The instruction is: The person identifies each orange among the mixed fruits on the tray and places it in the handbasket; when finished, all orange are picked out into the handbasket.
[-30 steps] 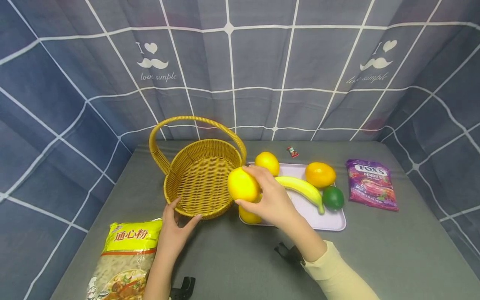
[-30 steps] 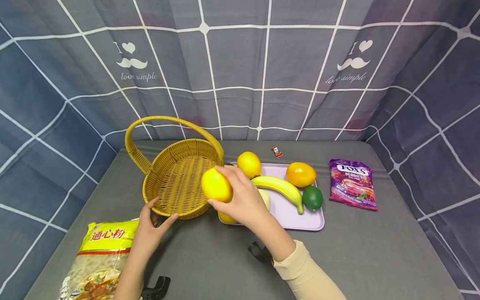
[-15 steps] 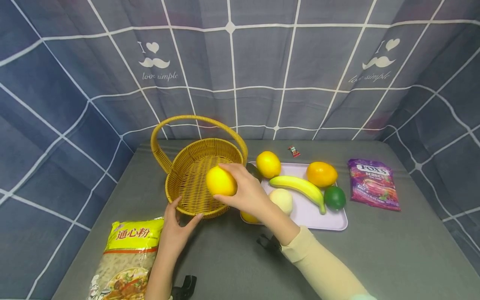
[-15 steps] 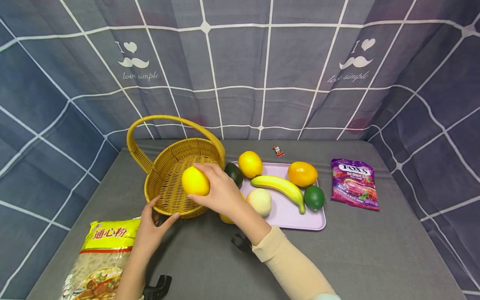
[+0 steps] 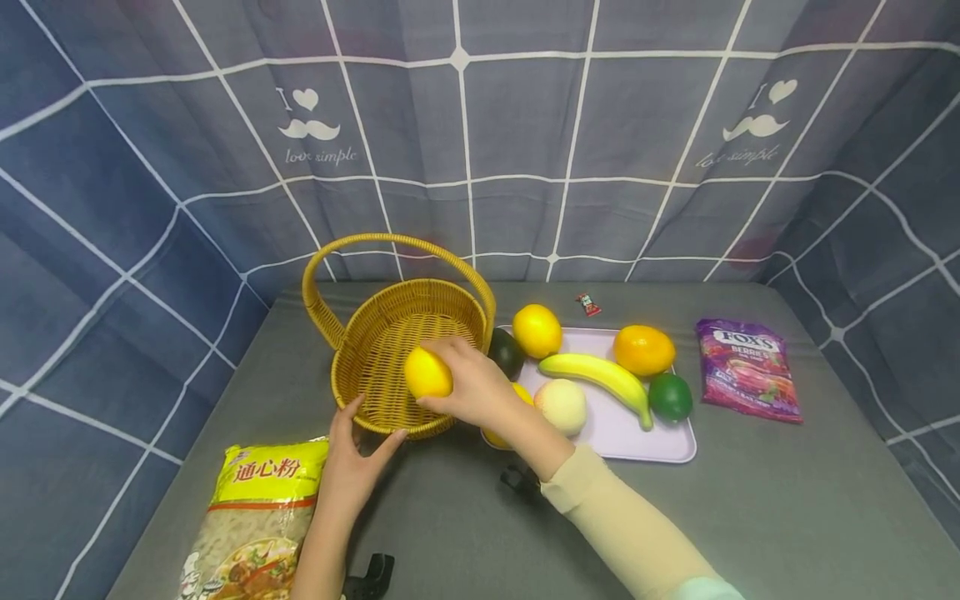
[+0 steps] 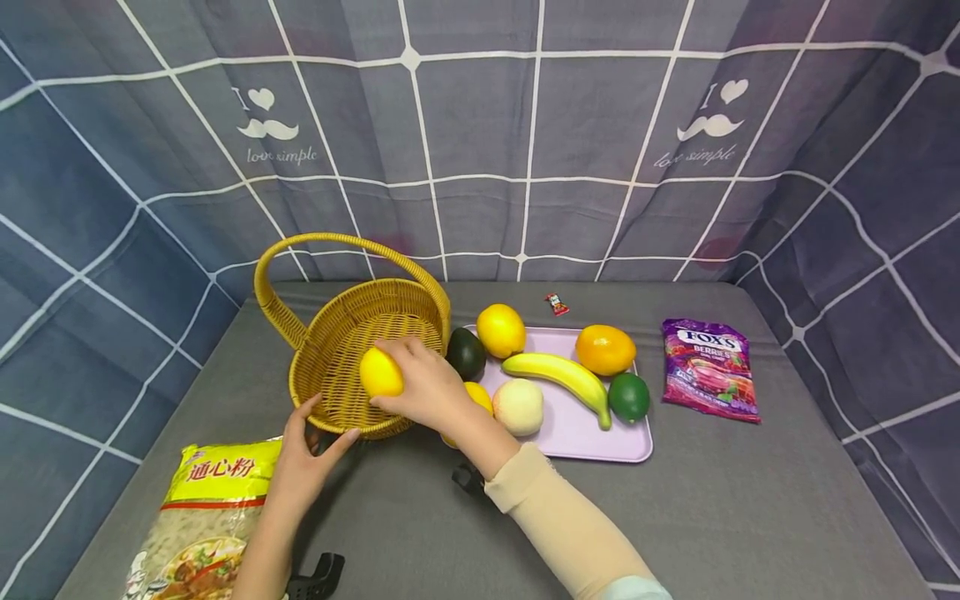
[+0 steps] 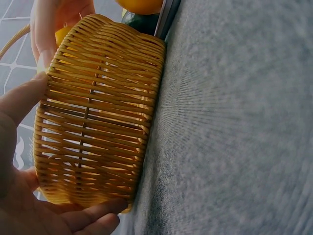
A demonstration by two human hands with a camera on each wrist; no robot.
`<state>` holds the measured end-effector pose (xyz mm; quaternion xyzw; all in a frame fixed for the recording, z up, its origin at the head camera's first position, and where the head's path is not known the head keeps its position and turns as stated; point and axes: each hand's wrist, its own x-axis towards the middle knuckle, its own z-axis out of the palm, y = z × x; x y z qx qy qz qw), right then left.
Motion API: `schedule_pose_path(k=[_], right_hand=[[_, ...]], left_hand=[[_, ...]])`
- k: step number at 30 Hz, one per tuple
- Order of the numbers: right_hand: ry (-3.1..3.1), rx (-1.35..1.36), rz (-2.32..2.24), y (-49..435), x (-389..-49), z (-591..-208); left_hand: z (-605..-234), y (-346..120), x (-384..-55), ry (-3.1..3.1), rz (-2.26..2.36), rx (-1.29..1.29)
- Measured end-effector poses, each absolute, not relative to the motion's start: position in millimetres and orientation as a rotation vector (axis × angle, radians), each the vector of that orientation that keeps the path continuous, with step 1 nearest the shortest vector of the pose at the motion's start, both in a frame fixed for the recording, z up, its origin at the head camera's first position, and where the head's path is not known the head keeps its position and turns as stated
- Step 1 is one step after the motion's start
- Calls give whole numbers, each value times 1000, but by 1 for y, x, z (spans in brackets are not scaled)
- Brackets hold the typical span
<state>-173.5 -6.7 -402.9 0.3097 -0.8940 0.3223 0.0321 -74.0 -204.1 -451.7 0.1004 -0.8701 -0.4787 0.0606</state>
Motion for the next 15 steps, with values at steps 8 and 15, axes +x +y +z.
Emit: schedule_pose_path(k=[8, 15], right_hand=[[-2821, 1048, 897, -22, -171, -411], [-2821, 1075, 802, -27, -170, -416]], left_hand=[[-453, -205, -74, -2629, -1438, 290], [-453, -205, -74, -2628, -1440, 290]])
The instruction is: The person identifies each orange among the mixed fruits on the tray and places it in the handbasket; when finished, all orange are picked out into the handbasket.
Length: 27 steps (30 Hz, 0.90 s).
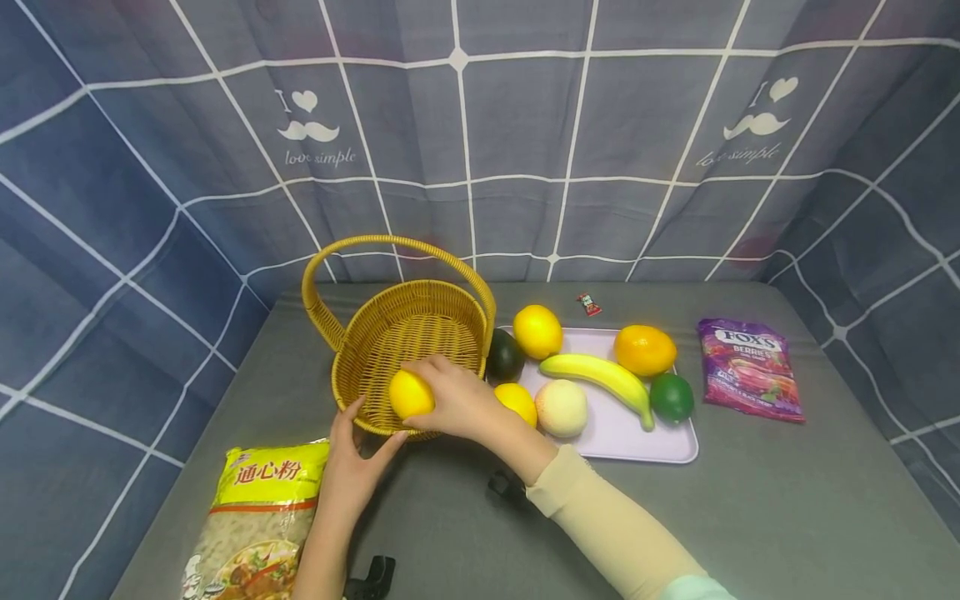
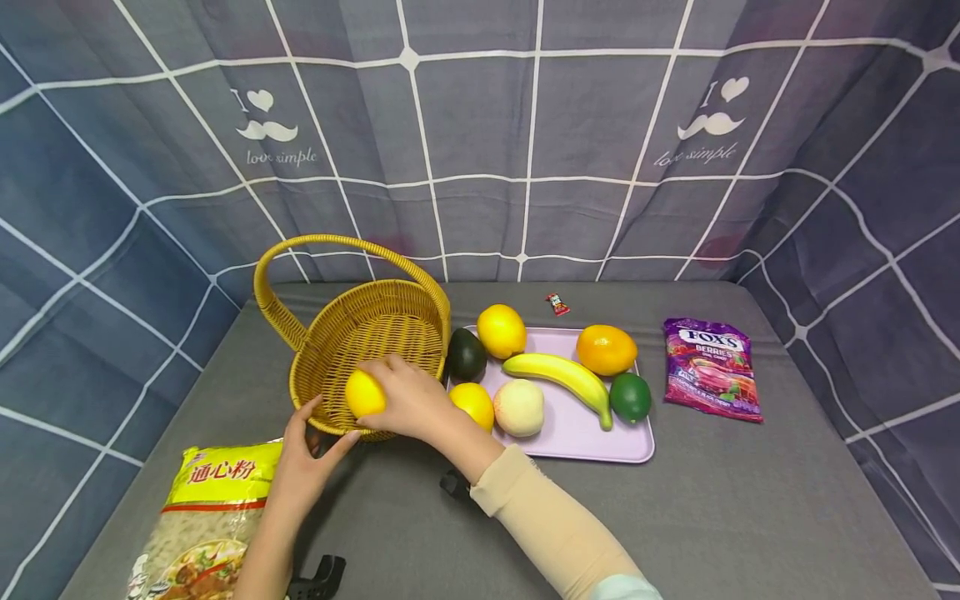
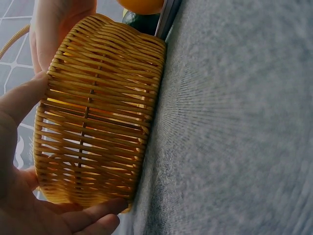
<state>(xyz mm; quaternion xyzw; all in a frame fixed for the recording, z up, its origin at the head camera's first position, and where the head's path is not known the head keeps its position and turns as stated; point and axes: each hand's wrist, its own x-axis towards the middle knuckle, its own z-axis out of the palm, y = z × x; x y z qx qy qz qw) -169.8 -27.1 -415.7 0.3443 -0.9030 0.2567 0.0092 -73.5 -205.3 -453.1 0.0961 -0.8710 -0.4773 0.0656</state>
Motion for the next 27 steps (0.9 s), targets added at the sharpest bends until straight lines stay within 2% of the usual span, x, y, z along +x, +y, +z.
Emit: schedule_pose_path(k=[15, 27], right_hand=[[-2773, 1042, 959, -16, -167, -405], [-2698, 933, 1163, 19, -158, -392]], left_hand=[[-454, -204, -73, -2623, -1417, 301], [-451, -202, -72, -2628, -1438, 311]])
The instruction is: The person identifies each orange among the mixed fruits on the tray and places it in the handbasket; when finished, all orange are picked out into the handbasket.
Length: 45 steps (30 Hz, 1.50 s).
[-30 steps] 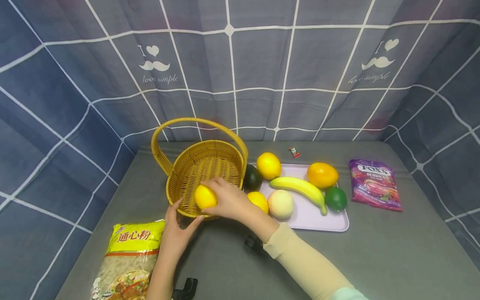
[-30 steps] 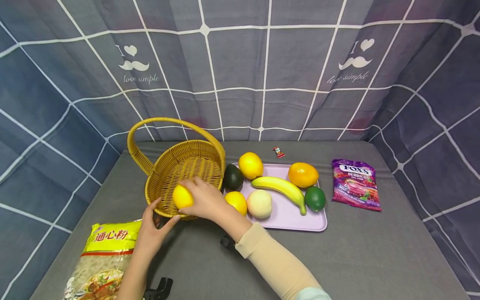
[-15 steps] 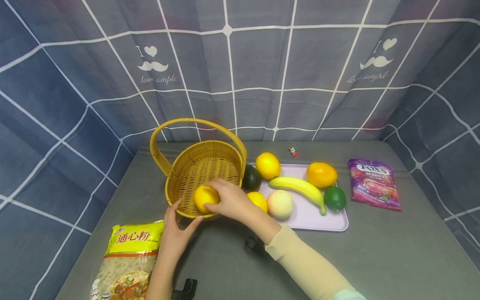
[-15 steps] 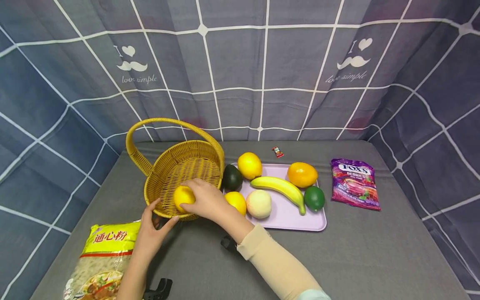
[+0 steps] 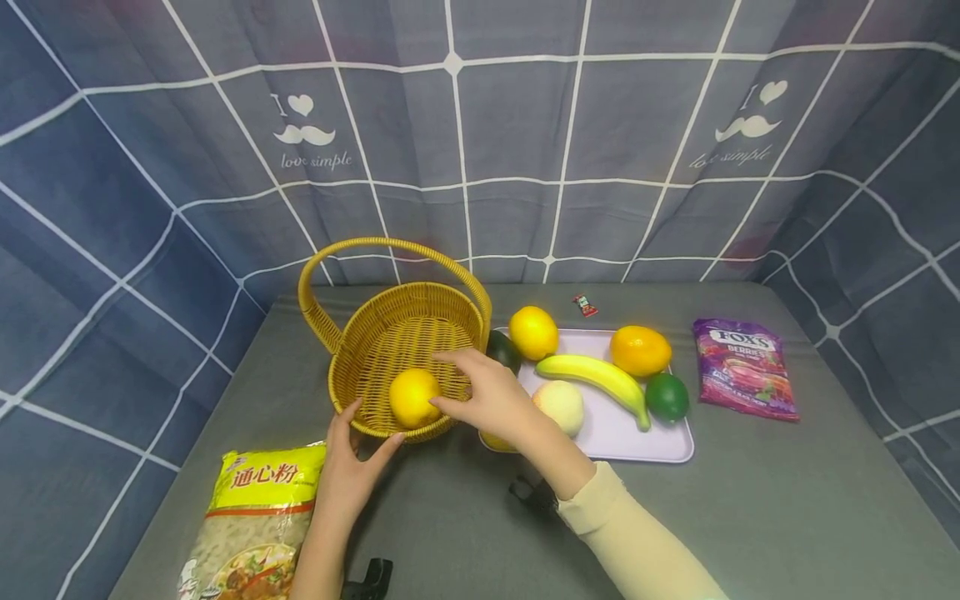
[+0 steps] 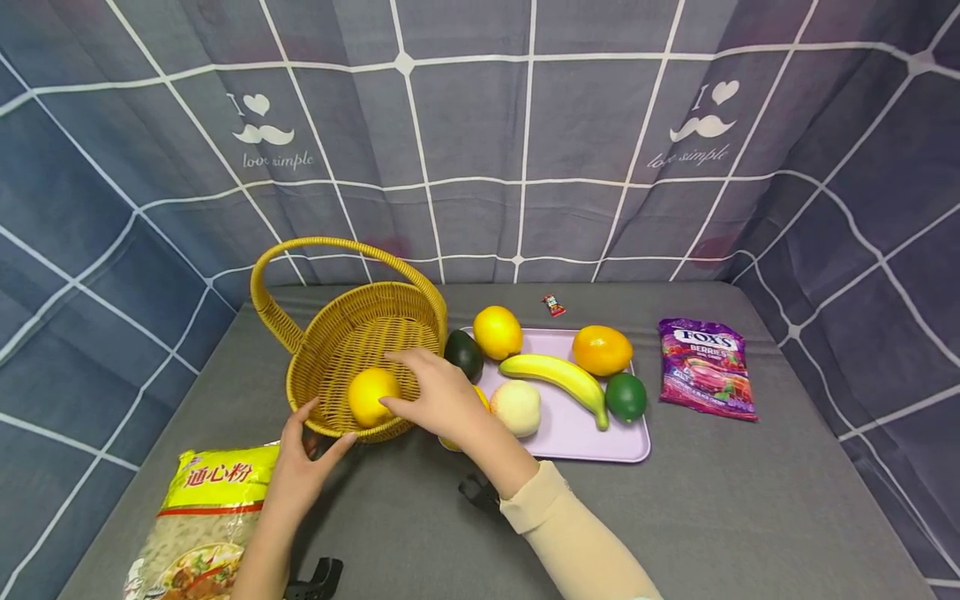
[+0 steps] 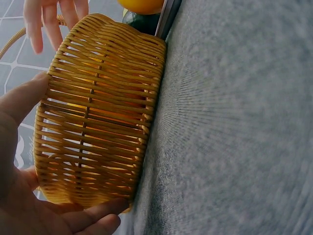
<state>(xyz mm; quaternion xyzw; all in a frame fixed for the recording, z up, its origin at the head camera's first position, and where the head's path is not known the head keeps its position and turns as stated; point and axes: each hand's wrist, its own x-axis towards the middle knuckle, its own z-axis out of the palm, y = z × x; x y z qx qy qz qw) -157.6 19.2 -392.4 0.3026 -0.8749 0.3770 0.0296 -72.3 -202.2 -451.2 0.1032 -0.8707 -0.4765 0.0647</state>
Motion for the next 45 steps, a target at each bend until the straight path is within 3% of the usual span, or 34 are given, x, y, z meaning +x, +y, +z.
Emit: schedule_pose_path(k=[9, 22, 34, 45], right_hand=[[-2635, 688, 1437, 62, -161, -375], [-2545, 313, 1321, 151, -180, -373], [-2809, -65, 1025, 237, -188, -398], [-2963, -113, 1098, 261, -189, -427]], left_hand=[[-453, -205, -72, -2625, -1468, 315], [-455, -207, -72, -2645, -1472, 303], [-453, -208, -72, -2658, -1457, 325], [-453, -206, -71, -2656, -1459, 314]])
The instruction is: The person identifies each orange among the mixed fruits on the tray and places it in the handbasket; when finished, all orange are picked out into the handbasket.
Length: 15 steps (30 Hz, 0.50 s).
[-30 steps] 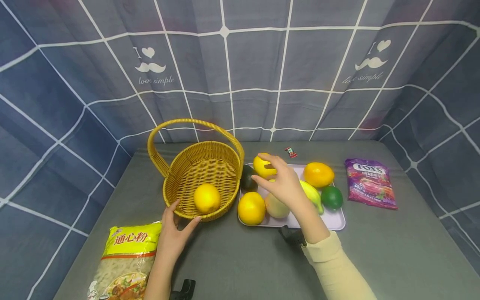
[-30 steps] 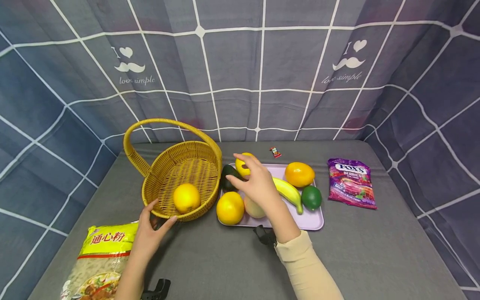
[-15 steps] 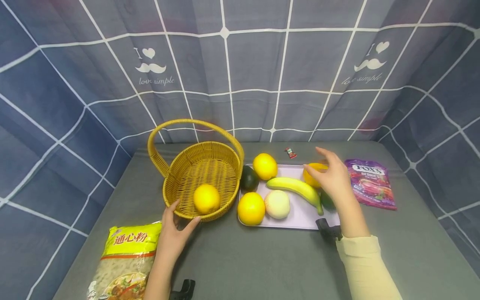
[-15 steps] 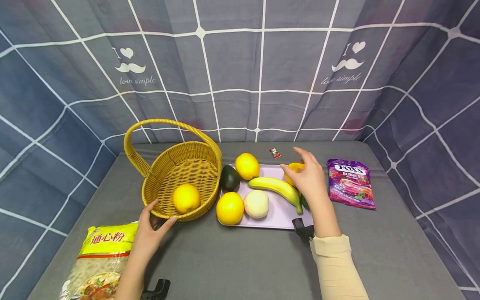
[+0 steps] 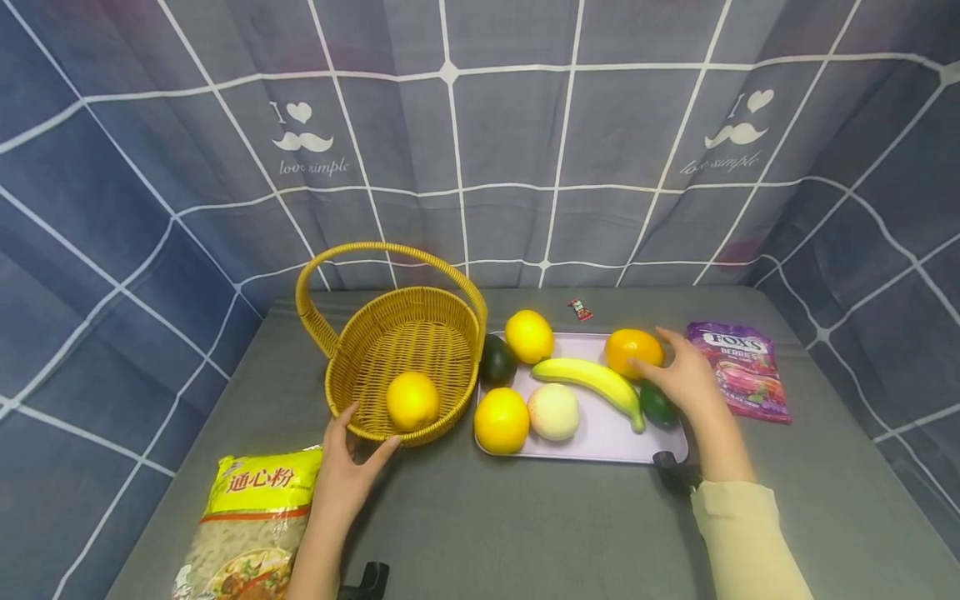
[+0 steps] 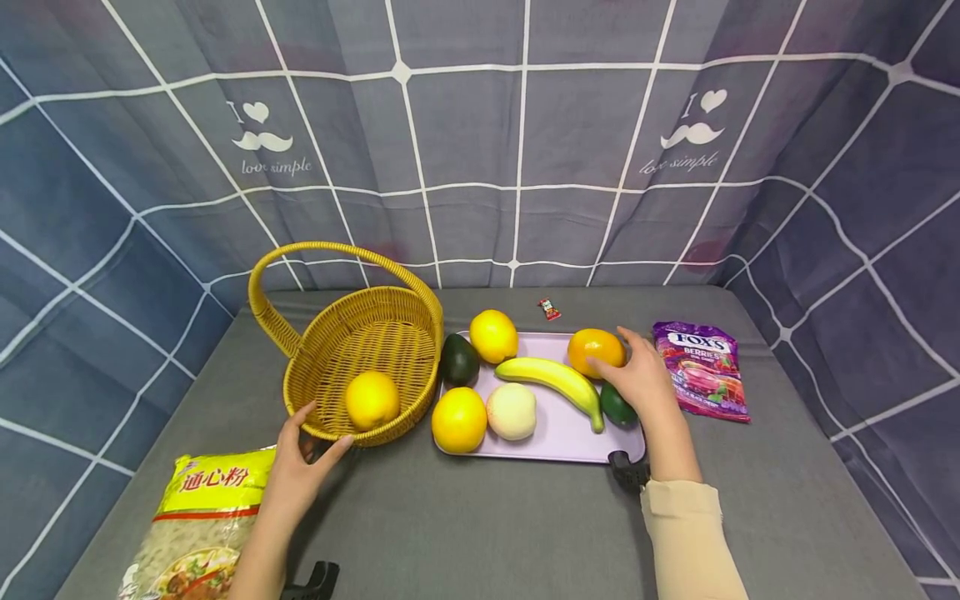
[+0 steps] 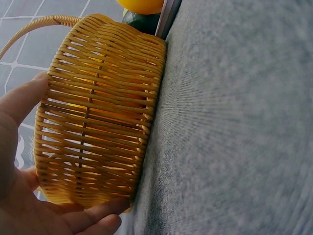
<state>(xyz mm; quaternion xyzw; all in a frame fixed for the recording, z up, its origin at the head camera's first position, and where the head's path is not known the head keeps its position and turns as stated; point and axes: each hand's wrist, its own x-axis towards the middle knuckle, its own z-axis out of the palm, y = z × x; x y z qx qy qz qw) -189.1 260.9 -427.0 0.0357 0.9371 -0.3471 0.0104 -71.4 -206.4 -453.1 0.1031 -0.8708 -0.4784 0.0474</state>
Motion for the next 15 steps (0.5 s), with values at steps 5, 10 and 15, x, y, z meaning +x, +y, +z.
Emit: schedule_pose_path(k=[5, 10, 15], right_hand=[[2914, 93, -1084, 259, -192, -429], [2891, 100, -1071, 258, -196, -432], [2867, 98, -1089, 256, -199, -435]], left_hand=[[-452, -206, -72, -2664, -1457, 323], [-451, -206, -72, -2668, -1467, 325], [-452, -206, -71, -2634, -1489, 299]])
